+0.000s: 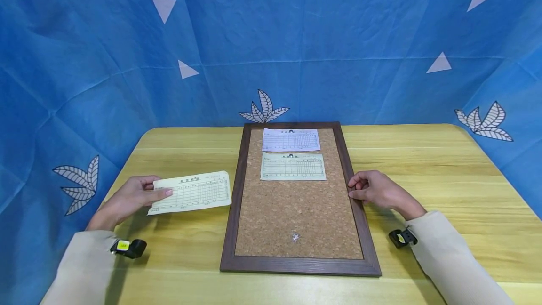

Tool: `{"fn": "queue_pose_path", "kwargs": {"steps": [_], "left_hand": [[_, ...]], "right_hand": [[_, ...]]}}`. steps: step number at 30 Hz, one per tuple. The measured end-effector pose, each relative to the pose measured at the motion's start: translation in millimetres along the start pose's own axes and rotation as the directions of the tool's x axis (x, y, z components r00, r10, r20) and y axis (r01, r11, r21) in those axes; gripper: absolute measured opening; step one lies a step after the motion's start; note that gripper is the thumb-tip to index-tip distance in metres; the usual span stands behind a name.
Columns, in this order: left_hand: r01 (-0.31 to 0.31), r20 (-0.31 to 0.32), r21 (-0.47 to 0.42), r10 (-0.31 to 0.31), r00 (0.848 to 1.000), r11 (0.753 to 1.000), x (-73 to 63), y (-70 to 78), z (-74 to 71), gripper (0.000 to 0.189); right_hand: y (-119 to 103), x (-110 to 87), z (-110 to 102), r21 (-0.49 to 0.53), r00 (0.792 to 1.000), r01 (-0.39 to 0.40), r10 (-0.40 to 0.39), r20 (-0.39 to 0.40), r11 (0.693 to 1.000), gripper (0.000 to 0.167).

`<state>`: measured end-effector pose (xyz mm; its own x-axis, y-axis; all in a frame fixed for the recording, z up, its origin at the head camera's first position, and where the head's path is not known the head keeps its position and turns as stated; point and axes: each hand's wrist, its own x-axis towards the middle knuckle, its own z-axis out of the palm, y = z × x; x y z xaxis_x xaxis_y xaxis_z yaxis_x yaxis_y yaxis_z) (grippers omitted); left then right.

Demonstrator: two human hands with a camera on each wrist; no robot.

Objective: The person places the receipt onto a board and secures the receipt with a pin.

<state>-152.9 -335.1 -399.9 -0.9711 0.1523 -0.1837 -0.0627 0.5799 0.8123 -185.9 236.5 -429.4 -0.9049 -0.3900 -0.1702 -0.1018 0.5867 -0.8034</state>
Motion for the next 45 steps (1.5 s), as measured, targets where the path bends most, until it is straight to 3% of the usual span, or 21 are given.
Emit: {"fn": "queue_pose_path", "kwargs": {"steps": [10, 26, 45], "left_hand": [[0.004, -0.02, -0.061, -0.005, 1.0, 0.998, 1.6, 4.5, 5.0, 0.047], [-0.031, -0.02, -0.064, 0.03, 0.999, 0.997, 4.5, 10.6, 14.4, 0.044], [-0.04, -0.026, -0.03, 0.039, 0.999, 0.999, 8.4, 20.7, 31.9, 0.042]], "right_hand": [[-3, -0.4, -1, 0.006, 1.0, -0.01, 0.01, 0.005, 1.0, 0.014], [-10, 0.7, 1, -0.04, 0.999, 0.034, -0.034, -0.016, 0.999, 0.011], [-37, 4.7, 14, -0.041, 0.995, 0.097, -0.098, -0.02, 0.994, 0.013]]}}
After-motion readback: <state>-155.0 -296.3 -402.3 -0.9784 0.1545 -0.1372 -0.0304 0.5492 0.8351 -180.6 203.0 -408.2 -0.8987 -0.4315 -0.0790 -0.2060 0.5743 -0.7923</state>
